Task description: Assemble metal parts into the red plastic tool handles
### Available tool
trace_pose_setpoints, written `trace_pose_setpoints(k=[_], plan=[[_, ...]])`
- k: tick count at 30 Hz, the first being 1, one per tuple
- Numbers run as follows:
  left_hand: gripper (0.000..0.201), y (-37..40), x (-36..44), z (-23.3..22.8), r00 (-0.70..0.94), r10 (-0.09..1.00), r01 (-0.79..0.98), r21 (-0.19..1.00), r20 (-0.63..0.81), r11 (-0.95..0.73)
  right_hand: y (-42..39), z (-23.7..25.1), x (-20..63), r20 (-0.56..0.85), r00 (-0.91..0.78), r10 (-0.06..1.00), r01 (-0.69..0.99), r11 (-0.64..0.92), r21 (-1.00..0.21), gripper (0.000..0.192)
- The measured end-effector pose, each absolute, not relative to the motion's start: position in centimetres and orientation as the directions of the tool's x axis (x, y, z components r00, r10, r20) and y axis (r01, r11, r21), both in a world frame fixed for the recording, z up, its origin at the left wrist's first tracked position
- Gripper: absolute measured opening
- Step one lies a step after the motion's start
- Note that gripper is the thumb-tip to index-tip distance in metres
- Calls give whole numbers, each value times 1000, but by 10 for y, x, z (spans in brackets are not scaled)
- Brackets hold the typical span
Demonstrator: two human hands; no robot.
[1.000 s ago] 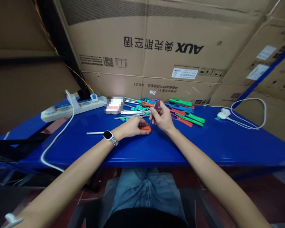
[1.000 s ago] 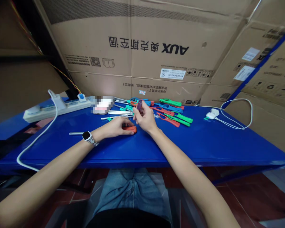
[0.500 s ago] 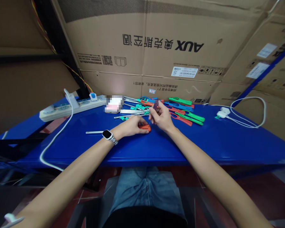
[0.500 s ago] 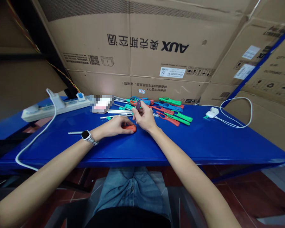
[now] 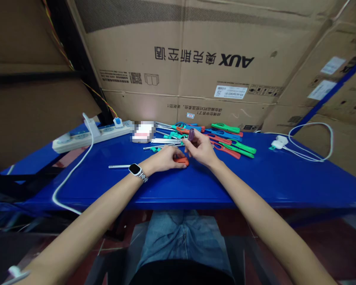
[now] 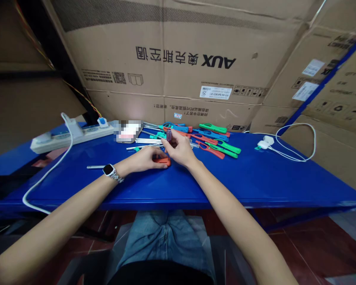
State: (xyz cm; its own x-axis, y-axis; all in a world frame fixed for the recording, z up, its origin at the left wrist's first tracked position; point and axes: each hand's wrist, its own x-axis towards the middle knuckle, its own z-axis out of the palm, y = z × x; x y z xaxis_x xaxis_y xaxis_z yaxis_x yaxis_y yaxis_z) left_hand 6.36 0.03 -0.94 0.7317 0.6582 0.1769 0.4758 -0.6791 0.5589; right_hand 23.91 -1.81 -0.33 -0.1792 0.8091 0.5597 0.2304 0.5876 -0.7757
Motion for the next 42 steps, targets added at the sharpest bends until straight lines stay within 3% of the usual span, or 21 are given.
trace_pose_setpoints(k=[2, 6, 9, 11, 15, 22, 31, 36, 39, 42], plan=[[29, 1, 63, -8, 716, 643, 428, 557, 272, -712, -15, -5, 240, 565, -186, 804, 241, 595, -767, 33], [25, 3, 63, 3, 523, 599, 335, 499, 607, -799, -11, -9, 242, 554, -180, 813, 232, 583, -779, 34], [19, 6, 69, 22, 516, 510, 182, 493, 688, -851, -10, -10, 244, 537, -191, 822, 228, 569, -790, 33], [20, 8, 78, 37, 446, 527, 125, 533, 723, -837, -11, -10, 244, 541, -198, 818, 243, 575, -781, 34], [26, 12, 98, 54, 393, 566, 117, 572, 724, -812, -11, -10, 244, 555, -193, 809, 278, 588, -760, 40], [33, 12, 105, 37, 257, 657, -66, 691, 709, -720, -11, -11, 242, 549, -190, 814, 307, 580, -754, 40], [28, 4, 99, 36, 278, 664, -71, 705, 694, -706, -10, -8, 245, 533, -192, 824, 371, 564, -738, 37], [24, 9, 96, 32, 298, 654, -28, 691, 696, -722, -19, 8, 251, 533, -268, 802, 257, 593, -763, 25], [24, 10, 93, 30, 330, 652, -29, 698, 682, -715, -21, 16, 256, 508, -309, 804, 154, 570, -807, 27], [24, 10, 93, 30, 351, 648, -28, 699, 676, -714, -21, 17, 259, 506, -291, 812, 160, 562, -811, 33]])
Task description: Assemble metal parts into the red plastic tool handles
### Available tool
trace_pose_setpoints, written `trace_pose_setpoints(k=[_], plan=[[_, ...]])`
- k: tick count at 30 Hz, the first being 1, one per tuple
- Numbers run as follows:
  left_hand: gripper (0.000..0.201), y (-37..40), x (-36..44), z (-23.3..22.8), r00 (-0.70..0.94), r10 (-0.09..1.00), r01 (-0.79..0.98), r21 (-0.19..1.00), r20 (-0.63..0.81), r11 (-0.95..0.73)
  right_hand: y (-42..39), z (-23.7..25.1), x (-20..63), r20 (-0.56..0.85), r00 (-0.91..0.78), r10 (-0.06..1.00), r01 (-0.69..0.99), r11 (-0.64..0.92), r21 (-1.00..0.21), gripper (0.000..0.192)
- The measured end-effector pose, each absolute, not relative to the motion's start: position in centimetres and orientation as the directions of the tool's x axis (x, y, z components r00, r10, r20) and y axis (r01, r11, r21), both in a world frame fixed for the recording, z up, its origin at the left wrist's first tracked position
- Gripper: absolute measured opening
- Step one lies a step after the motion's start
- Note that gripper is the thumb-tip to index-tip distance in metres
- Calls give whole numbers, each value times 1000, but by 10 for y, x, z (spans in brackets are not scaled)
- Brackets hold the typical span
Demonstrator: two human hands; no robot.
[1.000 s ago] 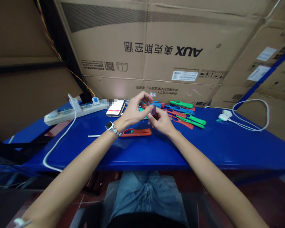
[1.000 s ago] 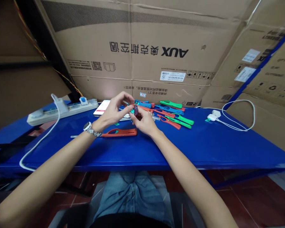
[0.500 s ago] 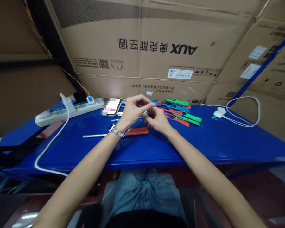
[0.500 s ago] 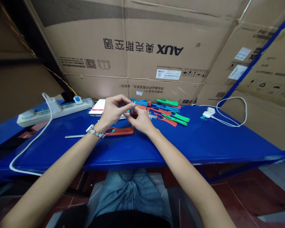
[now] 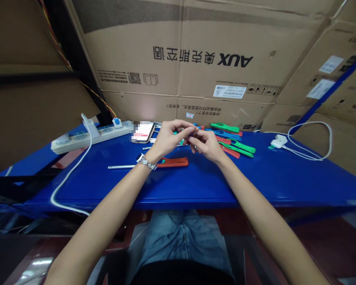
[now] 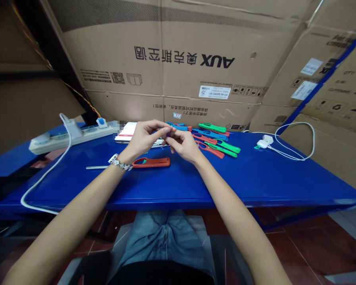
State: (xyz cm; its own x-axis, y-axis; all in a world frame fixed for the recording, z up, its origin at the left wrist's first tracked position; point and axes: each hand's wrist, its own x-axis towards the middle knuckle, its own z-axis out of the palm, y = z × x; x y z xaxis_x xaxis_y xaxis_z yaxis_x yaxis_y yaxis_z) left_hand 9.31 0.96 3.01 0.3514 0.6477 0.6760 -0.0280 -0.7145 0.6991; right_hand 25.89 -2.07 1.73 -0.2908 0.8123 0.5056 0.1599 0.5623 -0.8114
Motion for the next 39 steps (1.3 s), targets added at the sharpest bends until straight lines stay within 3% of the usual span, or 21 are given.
trace_pose_setpoints(k=[10, 15, 21, 29, 33, 39], plan=[[20, 8, 103, 27, 217, 650, 54, 656, 728, -753, -15, 7, 251, 489, -178, 854, 191, 518, -834, 45], [16, 10, 98, 29, 332, 611, 16, 644, 719, -765, -17, 11, 254, 461, -210, 862, 125, 491, -862, 45], [25, 12, 90, 31, 429, 590, 26, 643, 684, -765, -20, 22, 262, 433, -310, 846, 112, 485, -867, 42], [21, 10, 103, 25, 202, 672, 17, 684, 713, -730, -13, 11, 253, 422, -177, 889, 109, 444, -890, 50], [19, 11, 100, 26, 290, 652, -48, 691, 700, -721, -17, 13, 251, 434, -168, 885, 50, 448, -893, 50], [25, 15, 89, 28, 424, 630, -21, 702, 651, -712, -24, 27, 263, 350, -363, 863, 62, 397, -916, 42]])
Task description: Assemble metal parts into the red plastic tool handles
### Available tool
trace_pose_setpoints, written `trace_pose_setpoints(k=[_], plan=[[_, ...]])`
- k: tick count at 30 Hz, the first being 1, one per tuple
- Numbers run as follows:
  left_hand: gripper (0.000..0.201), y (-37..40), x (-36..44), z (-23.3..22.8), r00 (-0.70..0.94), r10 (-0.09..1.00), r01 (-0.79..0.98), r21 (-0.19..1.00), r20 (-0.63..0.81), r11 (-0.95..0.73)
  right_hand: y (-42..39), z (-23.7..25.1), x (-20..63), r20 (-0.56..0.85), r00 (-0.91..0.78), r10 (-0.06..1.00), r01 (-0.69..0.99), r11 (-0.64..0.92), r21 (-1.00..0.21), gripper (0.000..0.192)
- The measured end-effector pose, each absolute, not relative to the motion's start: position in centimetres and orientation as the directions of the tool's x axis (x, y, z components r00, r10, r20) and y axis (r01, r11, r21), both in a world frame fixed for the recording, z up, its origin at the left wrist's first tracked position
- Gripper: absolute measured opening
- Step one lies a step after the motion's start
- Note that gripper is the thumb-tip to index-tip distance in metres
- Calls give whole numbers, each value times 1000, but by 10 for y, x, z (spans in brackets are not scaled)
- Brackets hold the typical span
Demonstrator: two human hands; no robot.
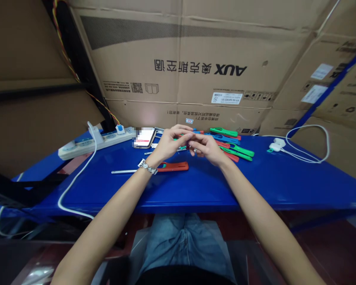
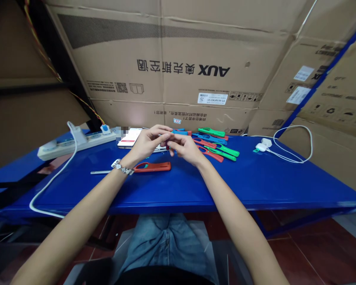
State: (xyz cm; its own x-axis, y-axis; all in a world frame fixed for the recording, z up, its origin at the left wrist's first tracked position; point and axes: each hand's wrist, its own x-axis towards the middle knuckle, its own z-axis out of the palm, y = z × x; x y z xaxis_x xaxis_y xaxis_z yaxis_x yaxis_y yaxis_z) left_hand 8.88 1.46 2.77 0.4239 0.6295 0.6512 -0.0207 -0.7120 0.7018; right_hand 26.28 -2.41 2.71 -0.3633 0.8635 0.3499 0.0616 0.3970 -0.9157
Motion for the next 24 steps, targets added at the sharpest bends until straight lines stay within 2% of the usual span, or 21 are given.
trace_pose_setpoints(k=[2, 7, 11, 16, 18, 24], plan=[[27, 13, 90, 27, 413, 618, -11, 682, 669, -731, -23, 27, 264, 363, -335, 870, 80, 410, -909, 42], [23, 9, 101, 24, 251, 649, 4, 669, 718, -743, -17, 18, 253, 417, -203, 886, 71, 439, -896, 48], [23, 11, 102, 23, 284, 643, -33, 677, 711, -735, -17, 15, 248, 430, -149, 890, 23, 438, -899, 54], [28, 13, 91, 26, 427, 619, 1, 684, 659, -729, -24, 25, 262, 348, -361, 865, 93, 405, -910, 41], [31, 12, 90, 27, 454, 601, 16, 669, 658, -744, -25, 27, 265, 333, -386, 860, 150, 415, -897, 42], [27, 10, 100, 23, 263, 658, 35, 675, 705, -737, -19, 17, 251, 416, -209, 885, 91, 441, -893, 52]])
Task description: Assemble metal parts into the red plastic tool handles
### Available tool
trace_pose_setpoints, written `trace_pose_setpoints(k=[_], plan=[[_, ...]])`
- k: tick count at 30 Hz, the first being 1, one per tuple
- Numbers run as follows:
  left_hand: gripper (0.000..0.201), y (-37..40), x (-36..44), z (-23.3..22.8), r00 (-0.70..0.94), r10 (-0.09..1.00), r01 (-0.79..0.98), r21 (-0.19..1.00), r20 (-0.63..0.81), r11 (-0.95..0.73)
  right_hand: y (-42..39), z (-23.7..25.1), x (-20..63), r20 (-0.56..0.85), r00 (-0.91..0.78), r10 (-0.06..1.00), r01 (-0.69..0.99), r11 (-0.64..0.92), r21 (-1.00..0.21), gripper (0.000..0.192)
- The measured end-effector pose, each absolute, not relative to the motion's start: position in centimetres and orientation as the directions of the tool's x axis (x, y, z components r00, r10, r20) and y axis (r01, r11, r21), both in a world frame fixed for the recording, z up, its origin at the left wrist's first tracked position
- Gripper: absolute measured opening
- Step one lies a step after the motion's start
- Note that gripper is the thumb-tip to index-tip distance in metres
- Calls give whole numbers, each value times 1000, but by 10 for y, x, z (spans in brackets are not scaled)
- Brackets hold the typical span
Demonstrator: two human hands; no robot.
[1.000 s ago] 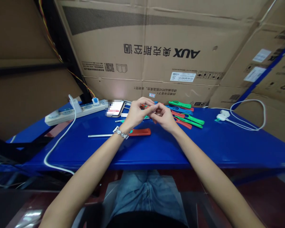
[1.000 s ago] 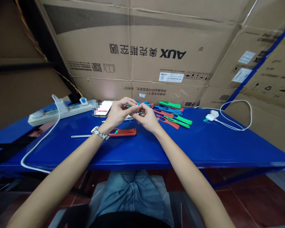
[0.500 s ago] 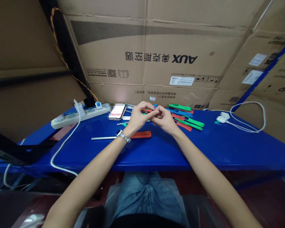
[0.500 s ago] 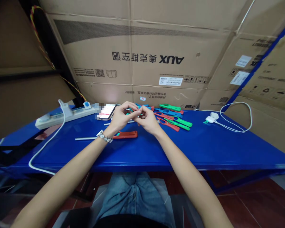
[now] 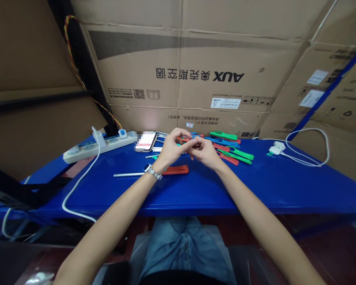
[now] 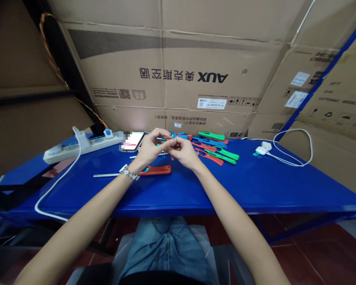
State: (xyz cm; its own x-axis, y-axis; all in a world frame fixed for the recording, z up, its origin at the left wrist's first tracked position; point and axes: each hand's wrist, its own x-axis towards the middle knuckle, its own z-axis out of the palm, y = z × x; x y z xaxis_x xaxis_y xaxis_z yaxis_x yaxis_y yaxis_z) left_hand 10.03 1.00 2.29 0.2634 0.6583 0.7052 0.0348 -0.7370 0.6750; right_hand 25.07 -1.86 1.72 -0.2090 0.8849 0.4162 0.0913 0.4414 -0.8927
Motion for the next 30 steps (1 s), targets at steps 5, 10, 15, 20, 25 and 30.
trace_pose_setpoints(k=[5, 10, 15, 20, 25, 30], plan=[[30, 13, 98, 25, 306, 662, -28, 702, 684, -712, -19, 16, 252, 408, -211, 888, 83, 432, -898, 51], [34, 13, 89, 29, 446, 621, -18, 700, 645, -714, -25, 25, 264, 340, -363, 867, 146, 414, -899, 46], [35, 5, 99, 27, 309, 713, -15, 753, 630, -658, -18, 16, 253, 413, -214, 885, 95, 439, -893, 46], [33, 6, 102, 26, 303, 715, -83, 764, 631, -639, -17, 11, 249, 453, -130, 882, 48, 462, -885, 45], [35, 12, 92, 28, 406, 652, -27, 722, 640, -692, -25, 27, 263, 353, -373, 858, 103, 416, -903, 38], [26, 9, 97, 27, 293, 675, 25, 700, 678, -714, -24, 22, 257, 385, -241, 891, 130, 423, -897, 41]])
